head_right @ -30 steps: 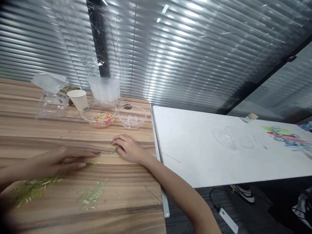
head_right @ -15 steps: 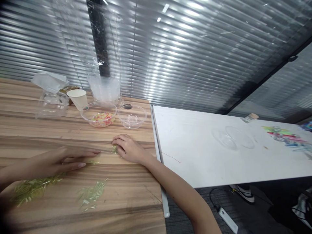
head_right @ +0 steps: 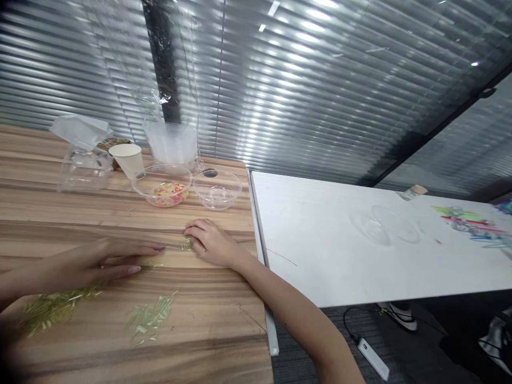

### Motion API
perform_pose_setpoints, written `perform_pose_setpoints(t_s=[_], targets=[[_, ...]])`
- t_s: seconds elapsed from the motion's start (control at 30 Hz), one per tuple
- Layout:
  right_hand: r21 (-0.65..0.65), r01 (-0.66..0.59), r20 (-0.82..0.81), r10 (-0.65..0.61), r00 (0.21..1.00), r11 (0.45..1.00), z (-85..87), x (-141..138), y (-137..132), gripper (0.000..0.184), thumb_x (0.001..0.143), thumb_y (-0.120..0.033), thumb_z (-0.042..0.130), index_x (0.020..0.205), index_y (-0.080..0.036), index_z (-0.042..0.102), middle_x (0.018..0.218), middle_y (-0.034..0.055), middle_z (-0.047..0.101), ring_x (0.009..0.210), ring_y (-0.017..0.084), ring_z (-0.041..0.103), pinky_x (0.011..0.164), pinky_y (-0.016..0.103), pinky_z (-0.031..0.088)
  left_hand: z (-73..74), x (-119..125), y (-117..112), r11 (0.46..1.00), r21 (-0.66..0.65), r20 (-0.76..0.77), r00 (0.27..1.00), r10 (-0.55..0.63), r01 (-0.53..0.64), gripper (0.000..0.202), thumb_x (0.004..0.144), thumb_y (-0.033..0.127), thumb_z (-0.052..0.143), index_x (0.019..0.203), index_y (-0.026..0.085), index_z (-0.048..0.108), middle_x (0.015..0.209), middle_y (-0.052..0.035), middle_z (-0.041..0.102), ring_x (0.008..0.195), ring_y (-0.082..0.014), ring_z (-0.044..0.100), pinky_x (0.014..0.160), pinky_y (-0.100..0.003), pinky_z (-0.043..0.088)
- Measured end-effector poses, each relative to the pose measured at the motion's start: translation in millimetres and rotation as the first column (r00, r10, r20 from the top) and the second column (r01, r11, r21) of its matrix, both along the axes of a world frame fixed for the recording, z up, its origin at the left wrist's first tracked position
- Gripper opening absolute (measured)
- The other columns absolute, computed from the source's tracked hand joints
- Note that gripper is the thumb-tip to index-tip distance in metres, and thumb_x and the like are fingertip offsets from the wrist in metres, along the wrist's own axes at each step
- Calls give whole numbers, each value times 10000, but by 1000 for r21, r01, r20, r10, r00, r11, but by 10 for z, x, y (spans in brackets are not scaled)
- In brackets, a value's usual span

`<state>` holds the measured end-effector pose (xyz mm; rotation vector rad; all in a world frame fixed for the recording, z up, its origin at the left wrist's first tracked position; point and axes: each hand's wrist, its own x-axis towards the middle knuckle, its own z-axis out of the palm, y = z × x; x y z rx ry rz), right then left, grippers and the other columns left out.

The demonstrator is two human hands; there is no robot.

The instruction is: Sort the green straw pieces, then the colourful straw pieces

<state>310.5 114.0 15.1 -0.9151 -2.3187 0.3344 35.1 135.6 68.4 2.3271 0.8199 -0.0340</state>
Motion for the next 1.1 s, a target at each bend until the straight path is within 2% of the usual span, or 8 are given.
perform_pose_setpoints(t_s=[0.37, 0.6, 0.83, 1.1], targets=[[-9, -1, 8, 1, 1000, 1000, 1, 12, -18, 262, 904, -61, 422, 1084, -133, 599, 1170, 134, 613, 1143, 202, 548, 1016, 388, 460, -31, -25, -2, 1000, -3, 29, 999, -18, 18, 453, 942, 389, 496, 1390, 323, 498, 1414, 34, 512, 1290, -195, 503, 1084, -306, 378], [0, -5, -3, 5, 1000, 1000, -43, 19, 7, 277, 895, -60, 427, 1091, -158, 598, 1172, 117, 608, 1144, 197, 547, 1009, 395, 465, -21, -12, 2, 1000, 2, 80, 997, -13, 13, 434, 922, 375, 537, 1353, 326, 544, 1376, 33, 552, 1255, -203, 539, 1063, -293, 404], [-6, -5, -4, 5, 1000, 1000, -30, 17, 4, 266, 899, -61, 428, 1087, -144, 598, 1170, 124, 610, 1141, 197, 547, 1015, 386, 460, -22, -43, -2, 1000, 0, 20, 1000, -21, 21, 444, 947, 389, 499, 1386, 326, 503, 1419, 34, 507, 1297, -201, 495, 1083, -309, 380], [-18, -8, 4, 8, 1000, 1000, -29, 22, 7, 263, 901, -63, 428, 1083, -158, 592, 1177, 121, 608, 1155, 195, 543, 1023, 400, 456, -21, -12, -7, 1000, 5, 21, 1000, -3, 3, 442, 936, 378, 512, 1375, 322, 518, 1418, 41, 509, 1300, -210, 492, 1102, -324, 360]])
